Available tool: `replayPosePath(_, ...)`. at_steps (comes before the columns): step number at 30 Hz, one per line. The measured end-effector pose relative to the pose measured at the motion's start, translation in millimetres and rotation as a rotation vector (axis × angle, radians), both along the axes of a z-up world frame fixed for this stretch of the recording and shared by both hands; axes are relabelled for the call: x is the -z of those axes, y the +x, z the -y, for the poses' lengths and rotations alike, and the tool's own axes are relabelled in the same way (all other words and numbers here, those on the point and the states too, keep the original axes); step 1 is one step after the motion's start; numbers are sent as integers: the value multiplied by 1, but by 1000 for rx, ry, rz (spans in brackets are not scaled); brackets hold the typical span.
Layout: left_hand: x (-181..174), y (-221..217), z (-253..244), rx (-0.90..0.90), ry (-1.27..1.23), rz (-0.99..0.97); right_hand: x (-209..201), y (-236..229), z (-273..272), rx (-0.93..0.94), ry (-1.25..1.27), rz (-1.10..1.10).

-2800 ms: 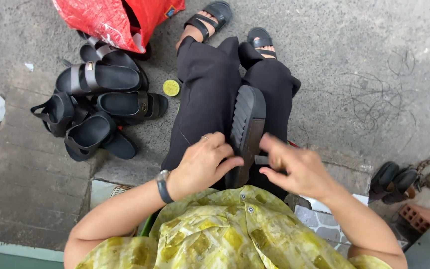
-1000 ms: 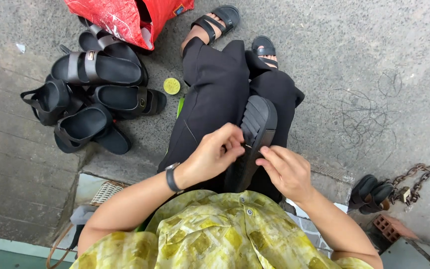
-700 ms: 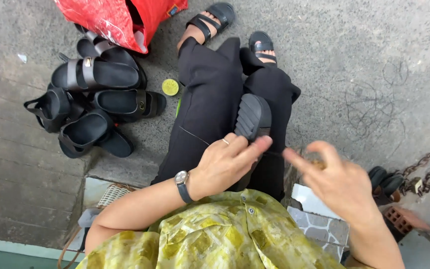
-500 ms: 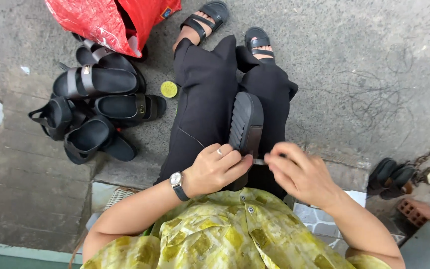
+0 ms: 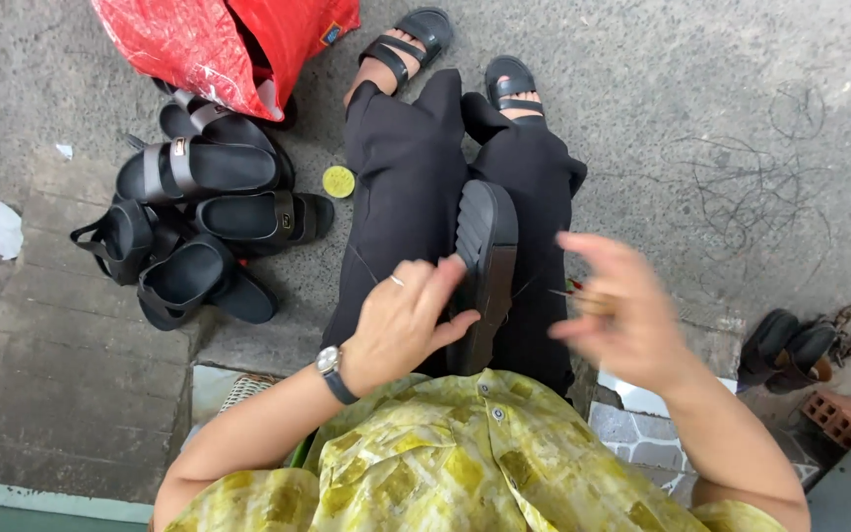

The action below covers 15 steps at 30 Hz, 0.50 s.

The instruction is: A person is manually stitching the sole of a shoe using a stitching awl and thread while sitting on the ground.

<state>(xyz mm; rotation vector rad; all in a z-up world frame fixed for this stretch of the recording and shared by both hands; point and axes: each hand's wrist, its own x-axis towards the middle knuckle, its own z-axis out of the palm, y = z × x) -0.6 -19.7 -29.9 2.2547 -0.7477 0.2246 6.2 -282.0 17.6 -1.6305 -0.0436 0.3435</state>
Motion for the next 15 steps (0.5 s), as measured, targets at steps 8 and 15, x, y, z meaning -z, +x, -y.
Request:
replayPosePath(8, -31, 39, -14, 219, -727, -893, 15, -21, -30, -170, -334, 142)
replayPosePath(15, 13, 114, 11, -121, -1161, -1289, 33, 2, -42, -165, -303, 213)
